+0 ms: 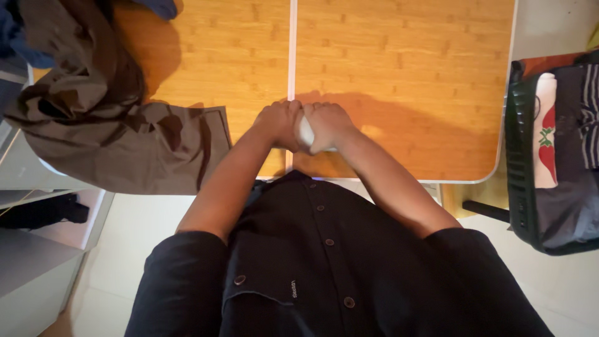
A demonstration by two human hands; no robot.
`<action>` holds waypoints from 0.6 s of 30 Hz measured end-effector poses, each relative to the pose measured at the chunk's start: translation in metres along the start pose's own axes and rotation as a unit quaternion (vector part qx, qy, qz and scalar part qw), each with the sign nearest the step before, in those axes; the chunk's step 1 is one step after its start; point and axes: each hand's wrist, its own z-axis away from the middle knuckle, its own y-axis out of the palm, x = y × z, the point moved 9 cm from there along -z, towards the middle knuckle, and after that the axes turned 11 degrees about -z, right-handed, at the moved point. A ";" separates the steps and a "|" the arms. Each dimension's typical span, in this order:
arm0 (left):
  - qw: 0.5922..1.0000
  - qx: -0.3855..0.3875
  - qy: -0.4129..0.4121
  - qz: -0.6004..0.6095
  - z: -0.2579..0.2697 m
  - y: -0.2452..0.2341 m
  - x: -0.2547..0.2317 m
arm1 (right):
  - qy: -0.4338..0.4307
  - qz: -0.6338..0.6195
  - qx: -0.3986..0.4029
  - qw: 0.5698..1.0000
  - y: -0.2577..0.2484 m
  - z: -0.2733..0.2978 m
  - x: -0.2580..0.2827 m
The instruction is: The person folds a pair of tan shorts on a wooden table and places the rolled garment into a suitcase alongside other folded items.
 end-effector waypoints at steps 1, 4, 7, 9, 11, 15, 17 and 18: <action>0.999 -0.041 0.016 -0.001 0.004 -0.003 -0.004 | -0.003 0.000 0.000 1.000 0.000 -0.002 -0.001; 0.997 -0.068 0.032 -0.008 0.013 0.000 -0.011 | -0.055 0.003 -0.037 0.998 -0.004 -0.007 0.000; 0.999 -0.038 0.030 -0.020 0.011 0.002 -0.012 | -0.098 0.001 -0.028 0.995 -0.002 -0.012 0.006; 0.999 -0.019 0.021 -0.026 0.013 0.005 -0.009 | -0.025 -0.042 0.018 0.999 0.005 -0.012 -0.004; 0.998 -0.043 0.031 -0.037 0.017 0.006 -0.013 | -0.021 -0.047 0.009 0.999 0.004 -0.004 0.000; 0.997 -0.054 0.028 -0.055 0.017 0.009 -0.016 | 0.040 -0.104 0.007 0.994 -0.001 0.006 -0.004; 0.997 -0.045 0.038 -0.059 0.018 0.009 -0.017 | 0.044 -0.128 0.018 0.991 0.000 0.007 -0.004; 0.997 -0.045 0.036 -0.060 0.019 0.009 -0.017 | 0.044 -0.154 0.034 0.987 0.005 0.006 -0.003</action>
